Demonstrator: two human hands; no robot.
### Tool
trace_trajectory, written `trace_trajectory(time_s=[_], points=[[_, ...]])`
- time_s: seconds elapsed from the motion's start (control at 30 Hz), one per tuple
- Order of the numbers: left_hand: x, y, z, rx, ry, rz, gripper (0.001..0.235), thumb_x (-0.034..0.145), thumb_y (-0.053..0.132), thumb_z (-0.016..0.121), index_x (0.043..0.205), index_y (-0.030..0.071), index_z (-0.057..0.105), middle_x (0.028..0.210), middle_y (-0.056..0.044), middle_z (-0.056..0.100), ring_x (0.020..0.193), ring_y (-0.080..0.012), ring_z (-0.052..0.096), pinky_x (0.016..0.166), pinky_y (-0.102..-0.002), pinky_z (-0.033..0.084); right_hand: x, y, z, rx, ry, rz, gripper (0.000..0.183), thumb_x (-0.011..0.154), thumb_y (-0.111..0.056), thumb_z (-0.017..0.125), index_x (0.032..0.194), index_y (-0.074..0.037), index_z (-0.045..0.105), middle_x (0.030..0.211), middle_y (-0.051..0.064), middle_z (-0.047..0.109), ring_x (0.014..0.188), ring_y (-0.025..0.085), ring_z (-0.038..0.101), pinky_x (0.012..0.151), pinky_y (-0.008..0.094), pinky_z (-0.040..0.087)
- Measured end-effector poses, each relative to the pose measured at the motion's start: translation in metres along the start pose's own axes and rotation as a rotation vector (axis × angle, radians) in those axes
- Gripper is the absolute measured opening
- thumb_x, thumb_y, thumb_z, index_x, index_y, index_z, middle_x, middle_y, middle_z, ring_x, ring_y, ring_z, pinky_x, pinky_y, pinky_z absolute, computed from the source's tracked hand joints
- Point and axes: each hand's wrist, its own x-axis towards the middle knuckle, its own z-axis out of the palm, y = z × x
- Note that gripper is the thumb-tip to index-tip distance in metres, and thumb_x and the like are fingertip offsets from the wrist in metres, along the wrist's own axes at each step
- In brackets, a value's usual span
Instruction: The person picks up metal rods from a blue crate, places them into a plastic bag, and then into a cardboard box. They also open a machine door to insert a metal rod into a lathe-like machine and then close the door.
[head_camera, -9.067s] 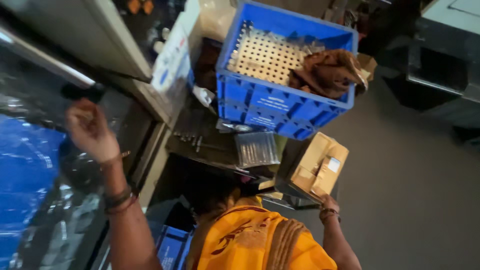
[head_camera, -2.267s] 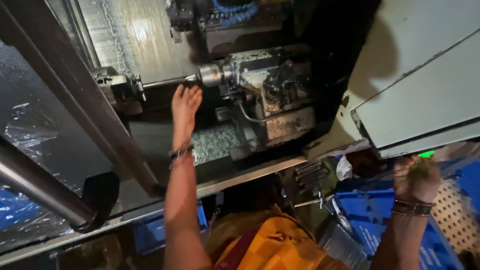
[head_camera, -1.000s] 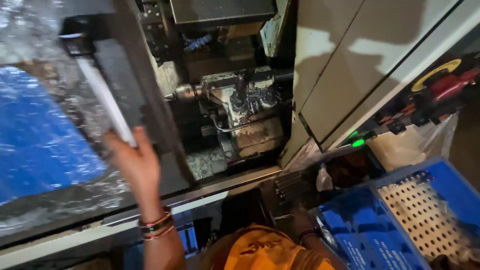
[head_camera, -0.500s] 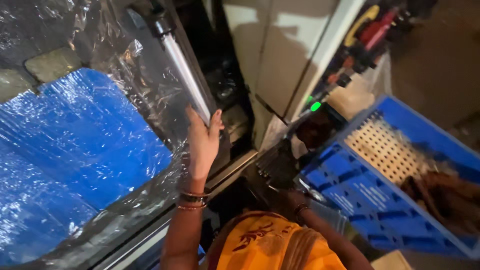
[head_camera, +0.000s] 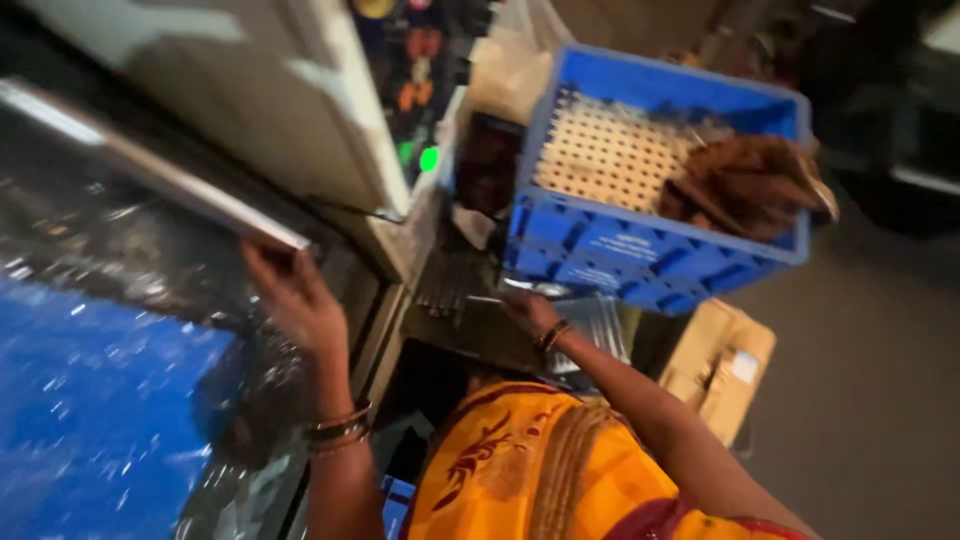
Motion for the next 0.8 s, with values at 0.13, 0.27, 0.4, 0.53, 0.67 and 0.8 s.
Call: trace_trajectory(time_s=[0.13,0.27,0.4,0.53,0.67,0.8], points=[[-0.073,0.014,0.008,-0.271,-0.072,-0.365,0.029,0.11,0.021,0.066,0.127,0.001,0.055,0.124,-0.017,0.056,0.11,-0.026,0.061,0.092,-0.037,0.057,-0.011,-0.043,-0.037,0.225,-0.004,-0.085,0.023,0.092,-0.02,0.066,0.109,-0.008,0.076,0.106,0.014,0.077,0.1,0.031,0.073,0.089,0.04,0.057],[-0.146,0.04,0.038,-0.227,-0.577,0.271,0.064,0.078,0.027,0.08,0.129,-0.002,0.056,0.121,-0.022,0.063,0.102,-0.0428,0.063,0.083,-0.055,0.051,-0.01,-0.123,-0.098,0.38,-0.106,-0.271,0.025,0.087,-0.016,0.073,0.109,-0.006,0.076,0.101,0.013,0.076,0.09,0.027,0.075,0.08,0.037,0.058],[-0.162,0.036,0.065,-0.388,-0.998,-0.07,0.037,0.091,0.013,0.066,0.126,0.002,0.059,0.105,-0.024,0.07,0.096,-0.0441,0.067,0.079,-0.049,0.054,0.0,-0.173,-0.153,0.392,-0.122,-0.198,0.021,0.084,-0.019,0.08,0.102,-0.008,0.077,0.091,0.009,0.077,0.08,0.02,0.077,0.072,0.033,0.061],[-0.152,0.039,0.066,-0.346,-1.106,-0.223,0.02,0.102,0.022,0.06,0.109,0.003,0.064,0.097,-0.023,0.072,0.092,-0.0421,0.07,0.073,-0.049,0.054,0.021,-0.158,-0.197,0.497,0.033,-0.275,0.016,0.083,-0.014,0.083,0.097,-0.006,0.077,0.089,0.008,0.076,0.08,0.017,0.073,0.072,0.033,0.059],[-0.144,0.056,0.053,-0.583,-1.034,-0.261,0.022,0.104,0.022,0.055,0.108,0.004,0.067,0.096,-0.022,0.072,0.09,-0.0399,0.07,0.072,-0.045,0.055,0.073,-0.105,-0.252,0.936,0.32,-0.491,0.02,0.086,0.0,0.083,0.097,-0.011,0.071,0.107,0.009,0.077,0.096,0.017,0.076,0.083,0.034,0.064],[-0.14,0.076,0.043,-0.566,-1.037,-0.319,0.021,0.101,0.022,0.057,0.109,0.006,0.069,0.093,-0.018,0.071,0.082,-0.0343,0.072,0.071,-0.041,0.056,0.146,-0.047,-0.319,0.549,0.683,-0.097,0.016,0.093,-0.005,0.076,0.109,-0.005,0.074,0.096,0.01,0.079,0.085,0.015,0.076,0.073,0.03,0.062]])
